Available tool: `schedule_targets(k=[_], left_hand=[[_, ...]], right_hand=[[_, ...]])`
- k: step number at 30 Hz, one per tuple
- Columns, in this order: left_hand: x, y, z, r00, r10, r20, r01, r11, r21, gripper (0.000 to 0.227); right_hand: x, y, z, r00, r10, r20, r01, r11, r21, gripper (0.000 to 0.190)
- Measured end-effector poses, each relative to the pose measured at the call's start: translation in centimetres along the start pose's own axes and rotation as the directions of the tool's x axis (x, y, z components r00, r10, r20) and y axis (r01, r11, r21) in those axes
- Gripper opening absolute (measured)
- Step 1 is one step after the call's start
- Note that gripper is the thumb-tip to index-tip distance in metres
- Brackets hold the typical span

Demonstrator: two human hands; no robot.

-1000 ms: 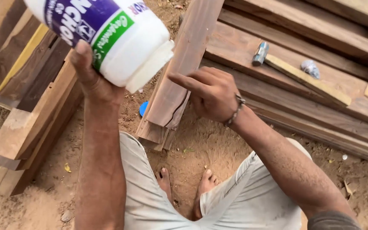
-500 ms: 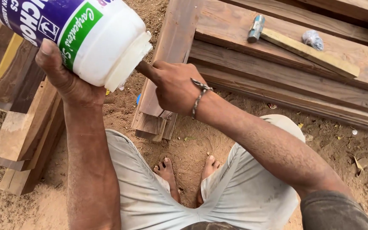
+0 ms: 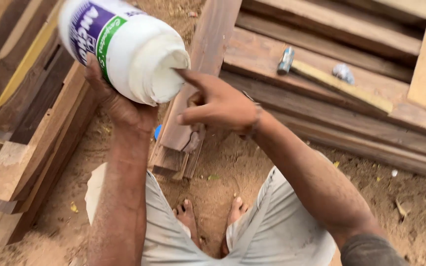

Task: Applying glue and hammering nails into wooden window or door frames in a workshop setting.

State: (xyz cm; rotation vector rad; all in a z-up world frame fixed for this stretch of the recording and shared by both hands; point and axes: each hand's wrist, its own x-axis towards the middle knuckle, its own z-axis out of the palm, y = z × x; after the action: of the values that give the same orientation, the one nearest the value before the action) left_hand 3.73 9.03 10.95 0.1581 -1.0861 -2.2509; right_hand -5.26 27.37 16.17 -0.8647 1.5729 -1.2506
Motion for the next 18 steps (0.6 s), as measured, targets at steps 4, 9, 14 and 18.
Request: schedule_targets(k=[4,9,14,18], left_hand=[[1.1,-1.5,0.6,0.984,-0.174,-0.048,0.154,0.949,-0.273,0.1],[5.1,-4.6,1.1,0.935,-0.302,-0.187,0.207,0.891,-0.404,0.096],[9.6,-9.1,3.7,0.934,-0.345,-0.094,0.264,0.843,-0.468,0.1],[13.3,-13.6,7.5,0.793,-0.588,-0.158,0.415,0.712,-0.566,0.096]], right_hand=[[-0.9,1.0,-1.7,0.997,-0.05,0.058,0.013,0.858,0.513,0.096],[-1.3,2.7,-4.0,0.996,-0.053,0.068,-0.015,0.667,0.745,0.08],[-2.9,5.0,-10.0,0.98,-0.198,0.025,0.09,0.551,0.83,0.07],[-4.8,6.8,-14.4,0.961,-0.27,-0.059,0.198,0.528,0.826,0.063]])
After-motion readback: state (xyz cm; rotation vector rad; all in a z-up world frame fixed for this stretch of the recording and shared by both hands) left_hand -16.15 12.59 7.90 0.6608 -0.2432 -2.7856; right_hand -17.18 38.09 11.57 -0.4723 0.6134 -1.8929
